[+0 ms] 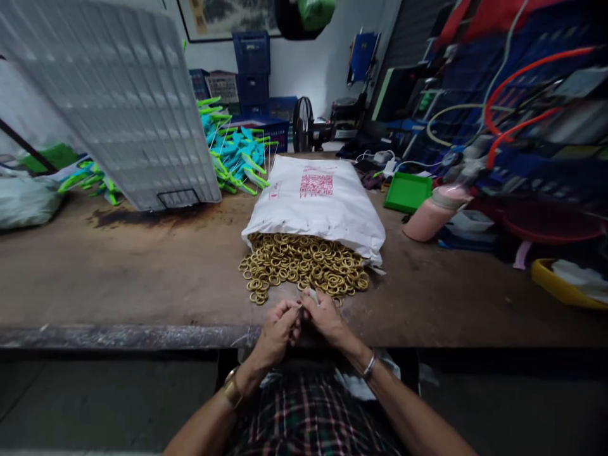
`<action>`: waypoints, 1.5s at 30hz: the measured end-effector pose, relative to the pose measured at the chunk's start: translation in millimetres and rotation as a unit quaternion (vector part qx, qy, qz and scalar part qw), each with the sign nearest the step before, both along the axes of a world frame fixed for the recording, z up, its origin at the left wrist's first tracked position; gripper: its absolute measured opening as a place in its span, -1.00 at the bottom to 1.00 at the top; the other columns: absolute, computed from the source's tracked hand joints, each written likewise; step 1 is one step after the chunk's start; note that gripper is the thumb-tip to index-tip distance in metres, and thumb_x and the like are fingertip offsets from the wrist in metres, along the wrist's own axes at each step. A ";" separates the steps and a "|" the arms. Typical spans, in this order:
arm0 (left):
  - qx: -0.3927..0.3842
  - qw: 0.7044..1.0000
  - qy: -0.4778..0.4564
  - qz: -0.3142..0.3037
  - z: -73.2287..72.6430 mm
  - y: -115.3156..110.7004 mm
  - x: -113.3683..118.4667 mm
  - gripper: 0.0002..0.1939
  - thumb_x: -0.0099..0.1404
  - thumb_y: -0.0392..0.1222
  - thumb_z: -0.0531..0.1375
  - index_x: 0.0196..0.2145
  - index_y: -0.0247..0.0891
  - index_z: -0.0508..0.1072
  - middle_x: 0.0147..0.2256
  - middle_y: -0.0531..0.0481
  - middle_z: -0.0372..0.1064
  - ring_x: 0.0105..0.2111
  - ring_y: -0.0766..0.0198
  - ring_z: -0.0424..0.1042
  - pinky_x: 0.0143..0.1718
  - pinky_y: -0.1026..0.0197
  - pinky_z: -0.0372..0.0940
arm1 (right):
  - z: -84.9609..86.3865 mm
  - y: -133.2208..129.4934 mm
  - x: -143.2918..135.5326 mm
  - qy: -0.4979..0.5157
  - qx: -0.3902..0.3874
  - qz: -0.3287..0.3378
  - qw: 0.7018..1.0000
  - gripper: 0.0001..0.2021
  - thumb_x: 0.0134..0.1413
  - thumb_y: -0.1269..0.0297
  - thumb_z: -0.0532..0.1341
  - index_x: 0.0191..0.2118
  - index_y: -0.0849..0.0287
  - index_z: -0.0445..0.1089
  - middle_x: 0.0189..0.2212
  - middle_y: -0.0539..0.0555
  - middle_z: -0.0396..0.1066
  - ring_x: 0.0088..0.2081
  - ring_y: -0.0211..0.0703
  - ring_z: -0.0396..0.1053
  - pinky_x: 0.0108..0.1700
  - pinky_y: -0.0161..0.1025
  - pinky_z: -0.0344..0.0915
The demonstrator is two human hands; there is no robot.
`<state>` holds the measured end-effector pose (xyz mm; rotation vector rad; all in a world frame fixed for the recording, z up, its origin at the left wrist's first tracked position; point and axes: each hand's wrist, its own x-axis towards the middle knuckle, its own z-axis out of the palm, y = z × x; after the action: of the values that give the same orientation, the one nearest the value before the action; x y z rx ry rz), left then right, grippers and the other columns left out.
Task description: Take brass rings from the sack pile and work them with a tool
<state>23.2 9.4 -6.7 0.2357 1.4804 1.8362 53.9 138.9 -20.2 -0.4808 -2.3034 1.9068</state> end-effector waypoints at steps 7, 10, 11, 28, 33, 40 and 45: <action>0.099 0.989 -0.106 0.008 -0.5 -5.0 2.2 -0.76 0.13 -0.07 0.20 -0.41 -0.29 0.27 -0.58 0.16 0.13 -0.69 0.54 0.09 -0.72 0.46 -0.07 | -0.2 -6.4 1.9 -0.015 -0.065 0.007 0.998 -0.69 0.04 0.03 0.05 -0.50 0.17 0.22 -0.71 -0.15 0.11 -0.70 -0.42 -0.03 -0.62 -0.41 -0.06; 0.117 0.986 -0.120 0.002 -0.1 -6.9 1.3 -0.76 0.14 -0.07 0.20 -0.41 -0.30 0.27 -0.57 0.16 0.13 -0.69 0.55 0.09 -0.72 0.46 -0.07 | -3.6 -6.4 0.9 -0.006 -0.057 0.002 0.998 -0.69 0.05 0.05 0.03 -0.53 0.17 0.20 -0.72 -0.15 0.10 -0.69 -0.41 -0.02 -0.61 -0.40 -0.05; 0.119 0.986 -0.120 0.001 -0.6 -7.2 1.2 -0.76 0.14 -0.08 0.20 -0.41 -0.30 0.27 -0.57 0.16 0.13 -0.69 0.55 0.09 -0.72 0.46 -0.07 | -4.1 -5.9 0.7 -0.003 -0.048 0.001 0.999 -0.69 0.06 0.05 0.03 -0.53 0.16 0.20 -0.72 -0.14 0.09 -0.68 -0.40 -0.01 -0.60 -0.40 -0.03; 0.020 0.999 -0.045 0.003 -3.9 -8.1 -1.8 -0.74 0.16 -0.01 0.16 -0.43 -0.26 0.27 -0.63 0.18 0.16 -0.72 0.52 0.08 -0.73 0.44 -0.04 | 5.6 -8.6 1.2 -0.009 0.047 0.034 0.998 -0.74 0.04 0.15 0.01 -0.52 0.18 0.25 -0.64 -0.08 0.21 -0.55 -0.32 0.14 -0.46 -0.36 0.10; 0.030 0.998 -0.056 0.023 -2.1 -5.4 -0.3 -0.74 0.14 0.00 0.18 -0.43 -0.26 0.27 -0.63 0.18 0.16 -0.71 0.52 0.08 -0.72 0.44 -0.04 | -1.3 -2.2 2.8 0.004 0.122 -0.004 0.993 -0.75 0.07 0.16 -0.02 -0.44 0.17 0.29 -0.63 -0.06 0.23 -0.54 -0.29 0.17 -0.45 -0.35 0.09; 0.008 0.998 -0.044 0.049 -4.8 -2.6 2.3 -0.72 0.11 0.02 0.19 -0.42 -0.24 0.24 -0.61 0.19 0.18 -0.70 0.51 0.11 -0.71 0.44 -0.03 | -9.6 -2.7 16.3 -0.016 0.374 0.104 0.921 -0.81 -0.12 0.49 -0.02 -0.38 0.17 0.29 -0.53 0.03 0.35 -0.49 -0.24 0.22 -0.42 -0.31 -0.01; -0.017 0.998 -0.009 0.056 -13.0 -3.4 1.0 -0.71 0.13 0.04 0.16 -0.43 -0.23 0.23 -0.63 0.20 0.18 -0.71 0.50 0.10 -0.71 0.43 -0.03 | -14.1 -5.4 17.5 -0.034 0.430 0.112 0.895 -0.75 -0.08 0.49 -0.03 -0.27 0.17 0.30 -0.43 0.08 0.43 -0.42 -0.20 0.29 -0.39 -0.30 -0.02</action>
<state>24.2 6.0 -19.7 0.1214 1.5396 1.8940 71.4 133.5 -34.3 -0.1668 -3.0044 0.7356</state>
